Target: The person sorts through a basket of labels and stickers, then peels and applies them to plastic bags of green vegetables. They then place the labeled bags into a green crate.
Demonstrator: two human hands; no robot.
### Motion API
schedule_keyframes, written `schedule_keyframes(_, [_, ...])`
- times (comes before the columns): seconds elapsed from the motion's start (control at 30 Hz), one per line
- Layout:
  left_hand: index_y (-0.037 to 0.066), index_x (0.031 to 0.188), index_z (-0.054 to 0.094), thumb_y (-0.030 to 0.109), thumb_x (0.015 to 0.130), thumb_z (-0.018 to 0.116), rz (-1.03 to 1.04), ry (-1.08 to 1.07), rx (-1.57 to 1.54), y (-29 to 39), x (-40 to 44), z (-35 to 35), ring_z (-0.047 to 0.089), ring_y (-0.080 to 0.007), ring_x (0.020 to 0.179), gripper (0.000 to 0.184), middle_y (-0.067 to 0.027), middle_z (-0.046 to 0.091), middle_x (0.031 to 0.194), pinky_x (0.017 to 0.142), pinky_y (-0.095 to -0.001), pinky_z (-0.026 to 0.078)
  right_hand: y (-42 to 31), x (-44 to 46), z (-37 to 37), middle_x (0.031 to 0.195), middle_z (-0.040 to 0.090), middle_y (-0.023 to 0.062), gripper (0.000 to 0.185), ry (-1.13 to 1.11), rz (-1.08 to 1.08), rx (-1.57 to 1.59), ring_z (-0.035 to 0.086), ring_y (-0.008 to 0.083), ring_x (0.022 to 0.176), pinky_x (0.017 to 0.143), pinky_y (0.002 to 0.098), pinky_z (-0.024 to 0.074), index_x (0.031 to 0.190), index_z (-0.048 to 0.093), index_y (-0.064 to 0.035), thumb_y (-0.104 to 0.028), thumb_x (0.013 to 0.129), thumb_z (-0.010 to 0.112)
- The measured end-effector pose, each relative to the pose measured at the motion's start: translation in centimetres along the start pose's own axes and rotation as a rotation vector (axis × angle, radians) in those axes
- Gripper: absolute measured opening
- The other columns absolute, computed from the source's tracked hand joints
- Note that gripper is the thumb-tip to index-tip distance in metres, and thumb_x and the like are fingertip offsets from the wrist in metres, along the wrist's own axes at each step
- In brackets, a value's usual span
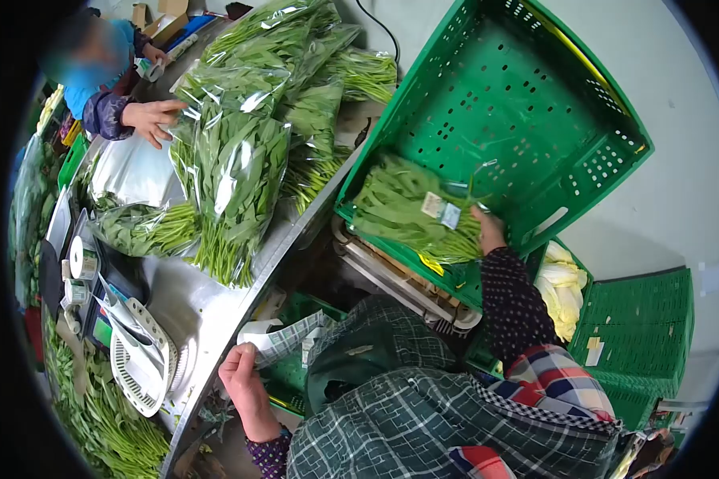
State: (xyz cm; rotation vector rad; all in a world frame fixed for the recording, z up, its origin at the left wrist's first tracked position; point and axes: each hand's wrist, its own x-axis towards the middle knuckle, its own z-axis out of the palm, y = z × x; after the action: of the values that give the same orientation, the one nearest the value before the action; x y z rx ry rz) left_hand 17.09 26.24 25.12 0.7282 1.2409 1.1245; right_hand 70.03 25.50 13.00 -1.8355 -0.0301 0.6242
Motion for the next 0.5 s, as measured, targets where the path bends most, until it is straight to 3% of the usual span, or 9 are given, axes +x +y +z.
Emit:
schedule_keyframes(0.13, [-0.003,0.083,0.063,0.007,0.084,0.059,0.012,0.034,-0.030,-0.7,-0.1,-0.2,0.053,-0.0092,0.074,0.011,-0.0028,0.062,0.080,0.072,-0.0238,0.040,1.5,0.8,0.9,0.096,0.064,0.0108,0.041,0.039,-0.005,0.075,0.059,0.0214,0.085,0.074,0.0358,0.0447,0.097,0.063,0.0056,-0.021,0.068,0.077])
schedule_keyframes(0.2, [-0.003,0.083,0.063,0.006,0.084,0.057,0.005,0.047,-0.046,-0.5,-0.1,0.1,0.053,-0.0095,0.074,0.011,-0.0029,0.062,0.080,0.073,-0.0242,0.040,-1.1,-0.6,0.9,0.103,0.062,0.0161,0.049,0.030,-0.061,-0.395,0.059,0.0263,0.093,0.080,0.0365,0.0441,0.104,0.060,0.0060,-0.025,0.070,0.076])
schedule_keyframes(0.23, [-0.003,0.083,0.063,0.006,0.084,0.057,0.006,0.056,-0.045,-0.4,-0.2,0.3,0.053,-0.0096,0.074,0.011,-0.0030,0.062,0.080,0.073,-0.0240,0.040,-0.6,0.9,0.9,0.109,0.059,0.0197,0.054,0.075,-0.207,-0.657,0.056,0.0305,0.098,0.083,0.0378,0.0438,0.110,0.056,0.0040,-0.028,0.071,0.075])
schedule_keyframes(0.27, [-0.003,0.083,0.063,0.005,0.084,0.057,0.005,0.068,-0.045,-0.4,-0.3,0.4,0.054,-0.0097,0.074,0.011,-0.0032,0.062,0.080,0.073,-0.0238,0.040,-0.3,0.9,0.9,0.109,0.059,0.0197,0.054,0.071,-0.209,-0.664,0.056,0.0305,0.098,0.083,0.0378,0.0438,0.110,0.056,0.0040,-0.028,0.071,0.075])
schedule_keyframes(0.33, [-0.003,0.082,0.063,0.004,0.082,0.056,0.035,0.074,-0.002,-0.4,-0.1,0.8,0.053,-0.0095,0.073,0.010,-0.0029,0.061,0.079,0.071,-0.0230,0.039,-3.1,-4.2,3.0,0.109,0.058,0.0197,0.050,0.509,-0.765,-1.077,0.056,0.0313,0.099,0.084,0.0408,0.0442,0.111,0.055,0.0013,-0.026,0.072,0.073])
schedule_keyframes(0.4, [-0.002,0.076,0.062,0.005,0.080,0.057,0.036,0.133,0.087,0.2,0.3,1.7,0.050,-0.0086,0.071,0.010,-0.0005,0.058,0.076,0.067,-0.0226,0.037,-4.2,-4.8,4.5,0.106,0.058,0.0175,0.039,0.081,-1.046,-0.675,0.056,0.0297,0.098,0.083,0.0402,0.0447,0.106,0.058,-0.0018,-0.021,0.074,0.071])
schedule_keyframes(0.47, [-0.004,0.081,0.064,0.008,0.080,0.059,0.021,0.117,0.158,1.4,0.4,2.3,0.050,-0.0064,0.072,0.012,0.0022,0.059,0.076,0.066,-0.0210,0.038,-8.0,-13.2,9.2,0.107,0.057,0.0142,0.032,-0.676,-0.556,-0.327,0.056,0.0291,0.097,0.083,0.0384,0.0447,0.102,0.060,-0.0046,-0.015,0.073,0.070])
schedule_keyframes(0.5, [-0.006,0.083,0.064,0.010,0.081,0.061,0.060,0.098,0.192,1.6,0.5,2.7,0.050,-0.0067,0.072,0.016,0.0019,0.059,0.075,0.066,-0.0208,0.038,-9.3,-18.3,10.8,0.106,0.058,0.0125,0.031,-0.921,-0.771,-0.341,0.056,0.0287,0.095,0.082,0.0368,0.0452,0.100,0.060,-0.0049,-0.013,0.072,0.070])
